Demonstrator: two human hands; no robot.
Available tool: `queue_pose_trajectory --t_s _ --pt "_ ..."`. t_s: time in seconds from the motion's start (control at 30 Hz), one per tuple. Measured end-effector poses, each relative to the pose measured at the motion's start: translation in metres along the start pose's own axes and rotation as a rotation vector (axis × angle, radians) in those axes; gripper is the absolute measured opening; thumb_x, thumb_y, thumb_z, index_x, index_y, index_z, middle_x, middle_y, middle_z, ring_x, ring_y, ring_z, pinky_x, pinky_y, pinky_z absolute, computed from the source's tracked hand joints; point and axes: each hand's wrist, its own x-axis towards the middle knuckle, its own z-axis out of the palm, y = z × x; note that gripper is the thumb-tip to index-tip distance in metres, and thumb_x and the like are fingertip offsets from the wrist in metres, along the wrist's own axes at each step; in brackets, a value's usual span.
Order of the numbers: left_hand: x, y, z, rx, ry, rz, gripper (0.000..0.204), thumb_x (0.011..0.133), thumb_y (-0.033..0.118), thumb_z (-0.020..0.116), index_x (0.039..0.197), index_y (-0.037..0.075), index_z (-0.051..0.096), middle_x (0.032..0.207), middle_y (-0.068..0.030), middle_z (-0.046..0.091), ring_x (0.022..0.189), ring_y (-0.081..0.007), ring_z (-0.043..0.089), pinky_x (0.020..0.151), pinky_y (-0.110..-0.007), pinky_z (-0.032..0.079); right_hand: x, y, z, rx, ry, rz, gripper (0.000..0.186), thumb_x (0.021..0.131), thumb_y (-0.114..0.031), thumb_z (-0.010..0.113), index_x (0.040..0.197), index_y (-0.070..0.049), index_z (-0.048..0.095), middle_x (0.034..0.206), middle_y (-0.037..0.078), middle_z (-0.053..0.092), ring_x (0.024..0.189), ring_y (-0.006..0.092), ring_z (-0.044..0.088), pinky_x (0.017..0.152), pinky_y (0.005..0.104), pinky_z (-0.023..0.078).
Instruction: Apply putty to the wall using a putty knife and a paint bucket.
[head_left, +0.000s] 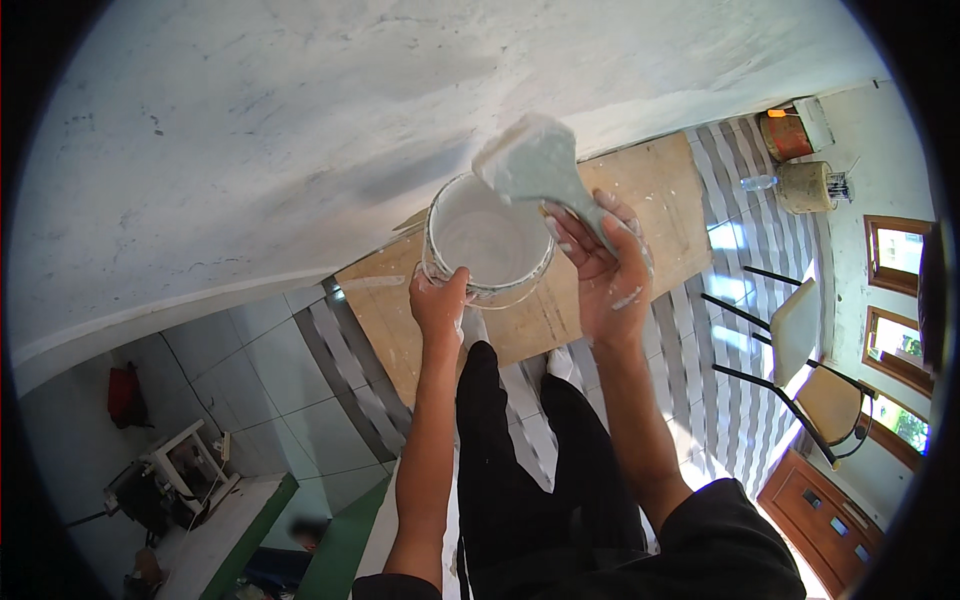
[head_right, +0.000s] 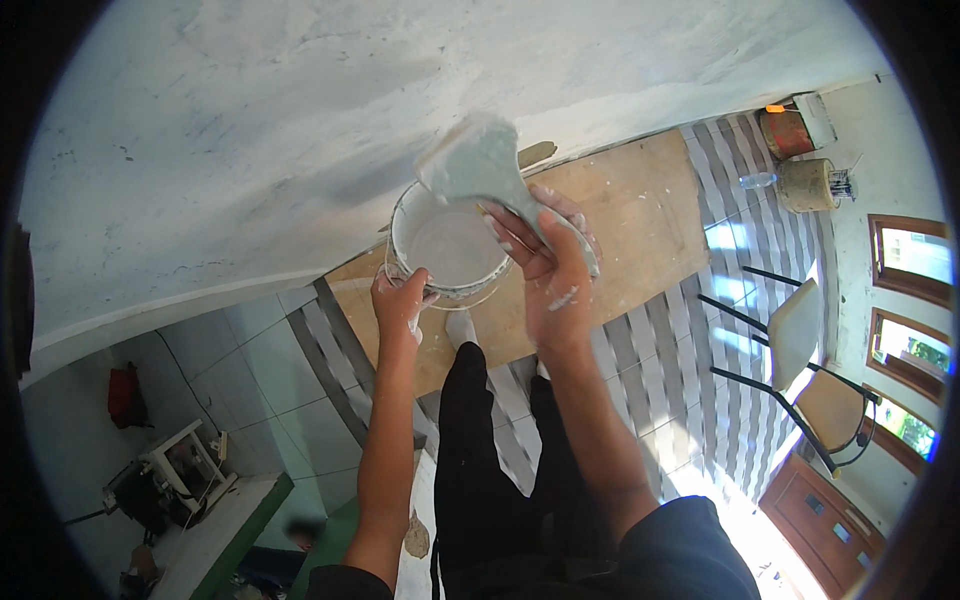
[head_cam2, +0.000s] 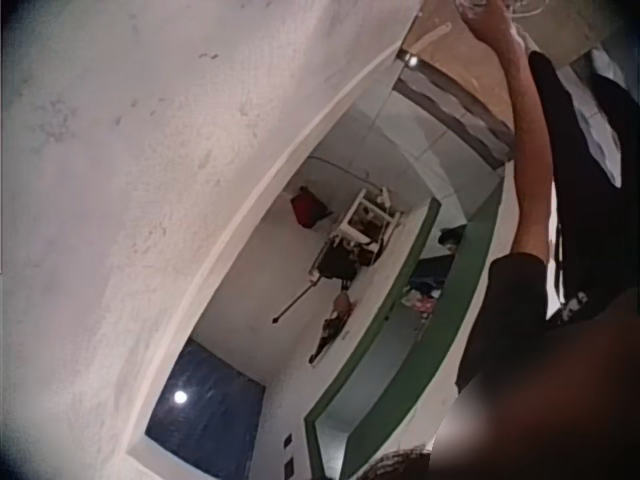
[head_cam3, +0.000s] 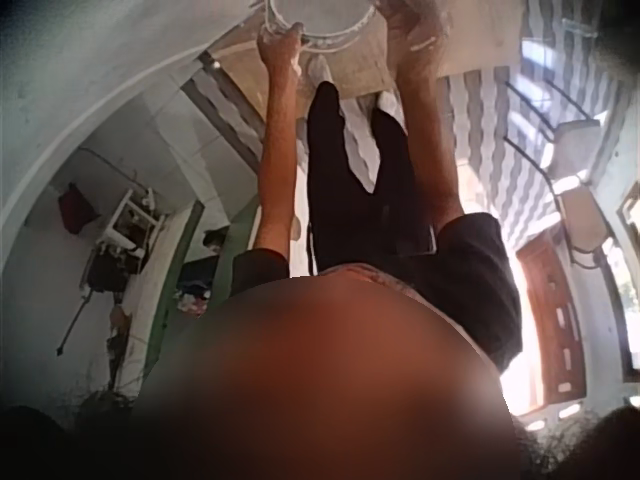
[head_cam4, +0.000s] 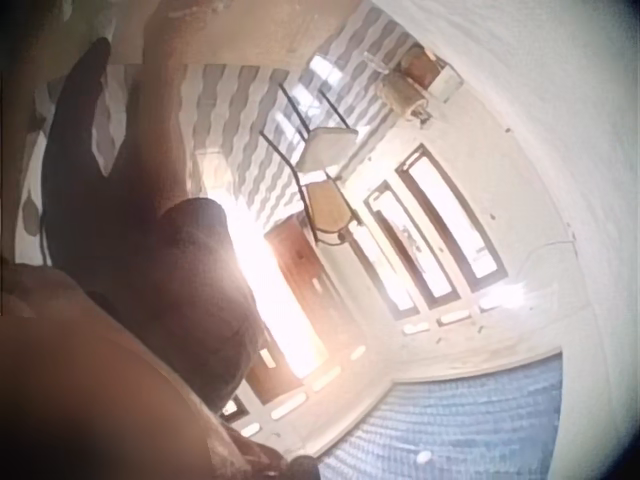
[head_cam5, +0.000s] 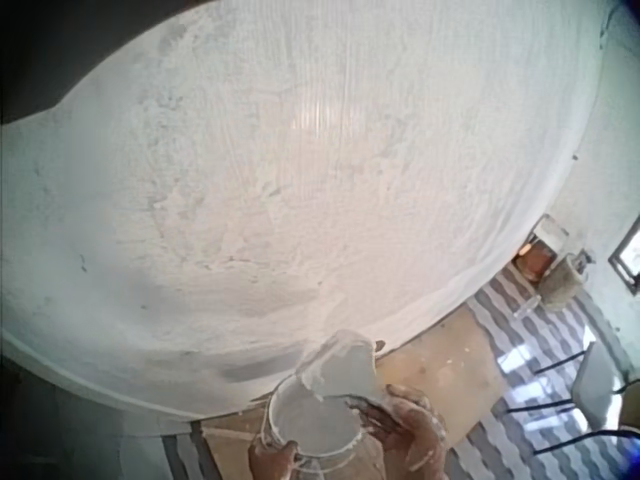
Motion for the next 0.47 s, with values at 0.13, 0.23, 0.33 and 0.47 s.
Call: queue_pose_trajectory --t_s 0.13,0.23,0.33,0.47 --pt "0.000 0.003 -0.006 0.041 -0.011 0.010 0.031 0.065 0.006 0.067 0.092 -0.004 0.055 0.083 -0.0125 0.061 0.064 -0.0183 0.061 0.053 -0.031 0.057 0.007 -0.001 0.052 0.062 0.044 -0.133 0.033 0.093 -0.014 0.044 0.120 0.006 0.046 0.109 0.024 0.060 0.104 0.0315 0.062 0.092 0.0371 0.050" --pt "-0.003 0.005 -0.010 0.114 -0.013 -0.045 0.031 0.065 0.006 0.067 0.091 -0.005 0.054 0.083 -0.0132 0.061 0.063 -0.0186 0.061 0.053 -0.031 0.057 0.014 0.006 0.084 0.109 0.073 -0.184 0.031 0.093 -0.012 0.046 0.117 0.007 0.048 0.109 0.022 0.059 0.102 0.0287 0.062 0.091 0.0353 0.050" --pt "-0.011 0.013 -0.021 0.142 -0.013 -0.050 0.030 0.065 0.006 0.067 0.090 -0.004 0.054 0.084 -0.0141 0.061 0.062 -0.0178 0.060 0.052 -0.030 0.057 0.022 0.002 0.118 0.188 0.118 -0.222 0.029 0.094 -0.010 0.048 0.115 0.009 0.050 0.108 0.019 0.058 0.098 0.0237 0.063 0.090 0.0325 0.050" --pt "-0.018 0.023 -0.050 0.399 -0.056 0.199 0.035 0.068 0.009 0.066 0.101 0.000 0.056 0.086 -0.0133 0.062 0.069 -0.0275 0.061 0.062 -0.042 0.057 0.015 -0.013 0.126 0.202 0.049 -0.255 0.032 0.092 -0.012 0.053 0.116 0.009 0.050 0.113 0.015 0.057 0.099 0.0251 0.062 0.092 0.0344 0.050"
